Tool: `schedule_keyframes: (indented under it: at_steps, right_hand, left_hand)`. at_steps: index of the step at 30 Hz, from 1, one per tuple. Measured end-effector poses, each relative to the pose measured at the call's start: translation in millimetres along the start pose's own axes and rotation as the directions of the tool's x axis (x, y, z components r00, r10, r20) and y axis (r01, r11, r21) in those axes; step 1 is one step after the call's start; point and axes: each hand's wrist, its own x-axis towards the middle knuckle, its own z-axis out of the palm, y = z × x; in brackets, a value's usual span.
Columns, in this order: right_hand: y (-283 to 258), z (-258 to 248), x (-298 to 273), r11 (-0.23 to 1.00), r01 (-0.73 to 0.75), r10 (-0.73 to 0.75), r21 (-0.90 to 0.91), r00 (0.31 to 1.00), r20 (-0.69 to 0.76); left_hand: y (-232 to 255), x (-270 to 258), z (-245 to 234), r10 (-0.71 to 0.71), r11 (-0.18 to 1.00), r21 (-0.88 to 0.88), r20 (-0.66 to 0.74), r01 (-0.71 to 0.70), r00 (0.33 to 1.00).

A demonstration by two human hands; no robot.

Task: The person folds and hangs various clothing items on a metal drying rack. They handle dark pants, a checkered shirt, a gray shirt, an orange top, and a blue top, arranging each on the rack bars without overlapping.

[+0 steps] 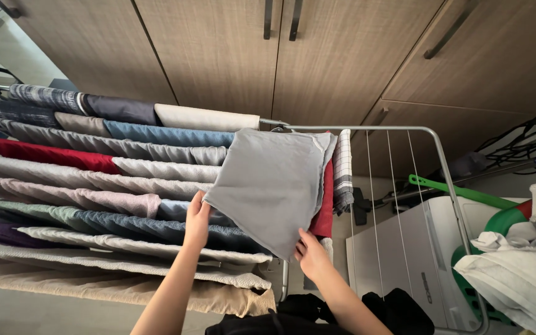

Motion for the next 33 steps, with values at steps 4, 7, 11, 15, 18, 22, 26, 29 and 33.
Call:
schedule_keyframes:
  at_steps: [4,7,11,15,18,22,26,29,33]
  right_hand:
    - [-11.4,29.4,-51.1,0.992,0.097,-0.088,-0.078,0.991,0.106]
    - [-15.2,32.0,-51.8,0.964,0.224,-0.205,-0.144,0.969,0.139]
    - [-12.7,27.1,-27.2,0.896,0.400,-0.362,-0.193,0.909,0.204]
    - [-27.7,53.4,-50.0,0.973,0.148,-0.132,-0.176,0.986,0.102]
    - [-22.8,59.1,-40.1,0.977,0.172,-0.167,-0.122,0.985,0.049]
    - [-8.5,51.5,1.4,0.891,0.434,-0.439,-0.131,0.898,-0.011]
    - [-20.1,47.3,9.9,0.824,0.471,-0.497,-0.315,0.868,0.000]
    - [-55.0,79.3,-76.6,0.729,0.407,-0.504,-0.550,0.863,-0.030]
    - [-75.3,45.2,-56.6,0.929,0.300,-0.302,-0.218,0.953,0.029]
  left_hand:
    - [13.0,-16.8,17.4,-0.293,0.930,-0.255,-0.088,0.263,0.952]
    - [11.4,-25.6,26.2,-0.347,0.895,-0.328,-0.081,0.304,0.934]
    - [-26.0,-13.7,26.9,-0.410,0.847,-0.405,-0.084,0.344,0.908]
    - [-66.8,-4.8,20.7,-0.506,0.713,-0.498,0.124,0.494,0.854]
    - [-66.0,-5.4,26.6,-0.502,0.702,-0.515,0.131,0.492,0.855]
    - [-101.3,14.2,17.5,-0.454,0.742,-0.533,0.046,0.407,0.890]
    - [-59.7,9.7,7.8,-0.432,0.747,-0.582,-0.055,0.323,0.900]
    - [-2.5,2.0,-4.6,-0.330,0.867,-0.435,-0.139,0.242,0.934]
    - [19.8,-4.1,-32.2,-0.036,0.922,0.366,-0.241,0.125,0.970]
